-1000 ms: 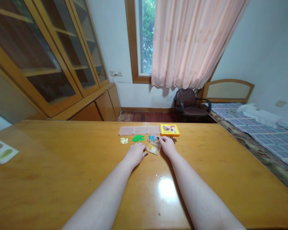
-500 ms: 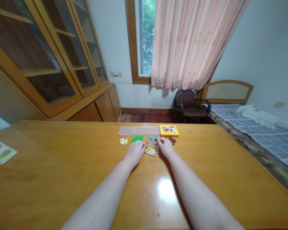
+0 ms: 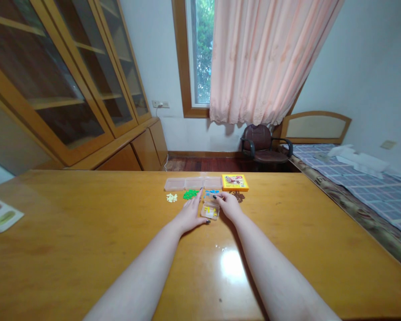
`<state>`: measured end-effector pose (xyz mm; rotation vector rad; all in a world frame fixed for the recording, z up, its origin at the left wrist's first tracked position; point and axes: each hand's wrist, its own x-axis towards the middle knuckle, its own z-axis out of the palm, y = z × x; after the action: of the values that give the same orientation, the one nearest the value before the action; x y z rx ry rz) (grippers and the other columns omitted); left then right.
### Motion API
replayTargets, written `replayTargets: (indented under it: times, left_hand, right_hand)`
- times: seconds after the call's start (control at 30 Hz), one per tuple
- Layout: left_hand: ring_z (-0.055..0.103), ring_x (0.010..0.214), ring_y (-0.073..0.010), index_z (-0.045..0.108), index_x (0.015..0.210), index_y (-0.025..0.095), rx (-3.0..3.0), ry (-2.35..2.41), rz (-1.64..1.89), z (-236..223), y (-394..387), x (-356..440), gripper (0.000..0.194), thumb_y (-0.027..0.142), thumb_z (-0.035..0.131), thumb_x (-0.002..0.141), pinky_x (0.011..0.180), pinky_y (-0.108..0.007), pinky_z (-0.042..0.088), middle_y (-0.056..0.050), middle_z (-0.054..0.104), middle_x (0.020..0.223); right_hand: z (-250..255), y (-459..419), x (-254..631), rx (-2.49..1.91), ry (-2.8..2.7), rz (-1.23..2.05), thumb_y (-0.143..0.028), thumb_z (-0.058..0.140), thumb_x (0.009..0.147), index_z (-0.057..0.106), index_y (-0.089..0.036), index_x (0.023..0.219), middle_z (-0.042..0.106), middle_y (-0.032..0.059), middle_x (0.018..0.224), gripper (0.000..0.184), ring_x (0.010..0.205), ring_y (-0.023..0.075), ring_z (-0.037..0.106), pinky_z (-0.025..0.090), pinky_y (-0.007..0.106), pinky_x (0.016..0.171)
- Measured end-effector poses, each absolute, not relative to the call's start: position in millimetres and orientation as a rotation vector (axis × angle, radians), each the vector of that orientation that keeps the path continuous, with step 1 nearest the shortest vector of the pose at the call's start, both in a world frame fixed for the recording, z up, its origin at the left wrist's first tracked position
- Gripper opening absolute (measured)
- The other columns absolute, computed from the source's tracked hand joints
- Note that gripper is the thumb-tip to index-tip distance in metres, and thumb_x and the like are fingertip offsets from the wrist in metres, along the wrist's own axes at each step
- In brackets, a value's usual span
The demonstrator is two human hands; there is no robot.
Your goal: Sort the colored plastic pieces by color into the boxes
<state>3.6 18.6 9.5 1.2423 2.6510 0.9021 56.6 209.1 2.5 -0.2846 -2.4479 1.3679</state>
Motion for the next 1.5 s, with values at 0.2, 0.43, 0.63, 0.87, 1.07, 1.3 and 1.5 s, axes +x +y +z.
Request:
replayTargets:
  times: [0.2,0.43,0.63,0.87,1.07,1.3,1.5]
  left_hand:
    - [0.049,0.118,-0.0249,0.013,0.144,0.024,1.239,2.660,0.947,6,23,-1,0.100,0.033,0.075,0.065,0.101,-0.042,0.035,-0.010,0.056,0.126]
    - [0.037,0.129,-0.0247,0.043,0.134,0.027,1.369,2.752,0.726,10,18,-6,0.069,0.040,0.069,0.071,0.108,-0.043,0.027,-0.006,0.047,0.137]
    - [0.036,0.130,-0.0175,0.050,0.128,0.032,1.304,2.714,0.676,10,21,-8,0.040,0.026,0.043,0.090,0.109,-0.041,0.026,0.002,0.048,0.137]
    - [0.033,0.132,-0.0240,0.049,0.127,0.039,1.239,2.812,0.588,8,23,-8,0.041,0.031,0.050,0.087,0.106,-0.051,0.025,0.003,0.051,0.134]
    - [0.037,0.129,-0.0235,0.052,0.124,0.036,1.265,2.832,0.547,13,23,-7,0.039,0.028,0.051,0.086,0.106,-0.050,0.024,0.001,0.054,0.131]
    - [0.037,0.129,-0.0237,0.041,0.136,0.021,1.428,2.954,0.524,24,33,36,0.050,0.031,0.047,0.087,0.111,-0.044,0.021,-0.008,0.045,0.139]
    - [0.029,0.134,-0.0298,0.034,0.140,0.016,1.255,2.917,0.109,19,43,73,0.069,0.041,0.056,0.081,0.110,-0.049,0.021,-0.012,0.034,0.145]
  right_hand:
    - [6,207,61,0.026,-2.404,1.458,-0.029,0.047,0.085,0.069,-0.018,0.095,0.069,0.0059,0.096,0.026,0.089,0.0189,0.061,0.046,0.031,0.081]
    - [4,207,59,0.044,-2.482,1.312,-0.025,0.058,0.080,0.071,-0.018,0.089,0.069,0.0067,0.091,0.018,0.085,0.0182,0.061,0.047,0.031,0.080]
    - [1,210,56,-0.017,-2.587,1.165,-0.025,0.063,0.076,0.070,-0.018,0.100,0.069,0.0080,0.099,0.025,0.092,0.0201,0.061,0.045,0.033,0.085]
    - [-2,208,58,-0.245,-2.660,0.953,-0.035,0.065,0.076,0.070,-0.018,0.101,0.069,0.0110,0.097,0.031,0.091,0.0236,0.061,0.044,0.033,0.083]
    - [-1,202,59,-0.286,-2.632,0.831,-0.035,0.067,0.074,0.070,-0.018,0.090,0.066,0.0083,0.090,0.024,0.086,0.0201,0.058,0.043,0.029,0.079]
    - [1,201,63,-0.117,-2.575,0.829,-0.034,0.062,0.077,0.070,-0.018,0.085,0.065,0.0068,0.086,0.019,0.084,0.0186,0.057,0.041,0.029,0.081]
    - [-5,213,61,-0.191,-2.374,0.842,-0.023,0.050,0.082,0.069,-0.017,0.081,0.066,0.0072,0.084,0.020,0.082,0.0193,0.059,0.044,0.031,0.079]
